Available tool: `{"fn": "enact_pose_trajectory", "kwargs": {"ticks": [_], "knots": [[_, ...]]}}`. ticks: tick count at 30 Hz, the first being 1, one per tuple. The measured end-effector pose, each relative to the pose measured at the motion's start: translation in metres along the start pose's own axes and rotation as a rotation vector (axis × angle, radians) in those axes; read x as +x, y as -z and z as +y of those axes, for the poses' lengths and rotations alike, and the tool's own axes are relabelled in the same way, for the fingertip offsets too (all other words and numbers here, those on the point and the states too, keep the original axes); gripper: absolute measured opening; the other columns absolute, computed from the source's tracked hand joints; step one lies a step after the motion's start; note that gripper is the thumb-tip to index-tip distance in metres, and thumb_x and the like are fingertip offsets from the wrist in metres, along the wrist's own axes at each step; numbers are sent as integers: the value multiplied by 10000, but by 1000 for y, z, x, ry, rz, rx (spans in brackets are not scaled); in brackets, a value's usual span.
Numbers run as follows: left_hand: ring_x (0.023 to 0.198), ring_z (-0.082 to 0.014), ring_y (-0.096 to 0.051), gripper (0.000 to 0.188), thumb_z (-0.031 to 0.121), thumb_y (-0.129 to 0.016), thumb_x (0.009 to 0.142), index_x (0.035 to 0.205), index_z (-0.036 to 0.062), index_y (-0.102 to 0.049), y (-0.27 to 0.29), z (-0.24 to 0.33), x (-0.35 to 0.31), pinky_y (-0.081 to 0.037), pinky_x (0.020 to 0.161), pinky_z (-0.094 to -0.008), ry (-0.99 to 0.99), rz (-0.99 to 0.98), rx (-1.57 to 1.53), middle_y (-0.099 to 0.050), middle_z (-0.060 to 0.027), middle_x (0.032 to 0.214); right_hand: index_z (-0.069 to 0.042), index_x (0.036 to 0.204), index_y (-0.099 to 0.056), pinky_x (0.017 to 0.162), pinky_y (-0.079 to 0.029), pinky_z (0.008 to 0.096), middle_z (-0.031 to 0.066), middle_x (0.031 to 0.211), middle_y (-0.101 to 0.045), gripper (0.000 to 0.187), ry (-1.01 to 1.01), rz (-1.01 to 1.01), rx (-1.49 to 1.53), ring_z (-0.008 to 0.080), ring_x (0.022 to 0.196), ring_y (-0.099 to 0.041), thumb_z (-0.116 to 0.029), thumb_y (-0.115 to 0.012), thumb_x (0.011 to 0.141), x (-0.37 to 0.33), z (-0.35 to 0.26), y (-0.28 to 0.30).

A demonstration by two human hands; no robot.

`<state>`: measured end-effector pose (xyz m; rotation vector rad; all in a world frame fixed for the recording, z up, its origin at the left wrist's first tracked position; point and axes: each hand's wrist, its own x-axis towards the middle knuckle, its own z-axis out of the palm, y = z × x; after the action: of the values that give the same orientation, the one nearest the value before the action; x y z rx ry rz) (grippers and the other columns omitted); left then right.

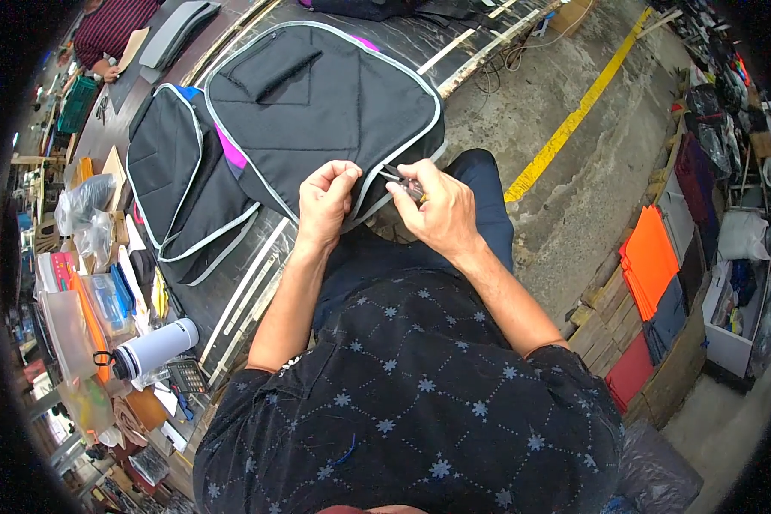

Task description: Trimming excess threads from manufactured backpacks using scissors.

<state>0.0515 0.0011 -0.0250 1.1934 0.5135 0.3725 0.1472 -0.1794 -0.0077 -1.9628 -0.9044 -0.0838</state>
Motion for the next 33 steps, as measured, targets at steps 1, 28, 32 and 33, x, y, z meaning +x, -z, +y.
{"fn": "enact_pose_trajectory", "kwargs": {"ticks": [1, 28, 32, 33], "knots": [[673, 3, -490, 103, 117, -723, 1050, 1026, 26, -765, 0, 1, 0, -386, 622, -193, 11, -8, 3, -674, 72, 838, -30, 1112, -731, 630, -564, 347, 90, 826, -742, 260, 33, -37, -52, 211, 700, -732, -145, -869, 924, 1, -4, 3], [618, -109, -561, 17, 15, -763, 945, 950, 5, -751, -2, 10, -20, -452, 578, -283, -514, 20, 689, -608, -52, 791, -8, 1013, -725, 588, -367, 242, -91, 770, -577, 220, -513, -175, 393, 4, 684, -446, -203, -826, 1005, -22, 34, -31], [682, -223, -690, 90, 61, -828, 870, 945, 79, -782, 4, -7, -17, -498, 626, -378, -643, -20, 920, -695, -33, 828, 4, 1004, -713, 664, -423, 234, -81, 845, -619, 211, -488, -169, 643, 4, 772, -505, -192, -771, 1054, -22, 36, -44], [695, -229, -689, 111, 80, -842, 856, 947, 97, -781, 5, -10, -16, -491, 644, -378, -687, -2, 970, -700, -19, 833, 3, 1012, -713, 680, -434, 232, -72, 868, -632, 201, -480, -184, 663, 5, 794, -519, -186, -766, 1057, -21, 36, -44]]}}
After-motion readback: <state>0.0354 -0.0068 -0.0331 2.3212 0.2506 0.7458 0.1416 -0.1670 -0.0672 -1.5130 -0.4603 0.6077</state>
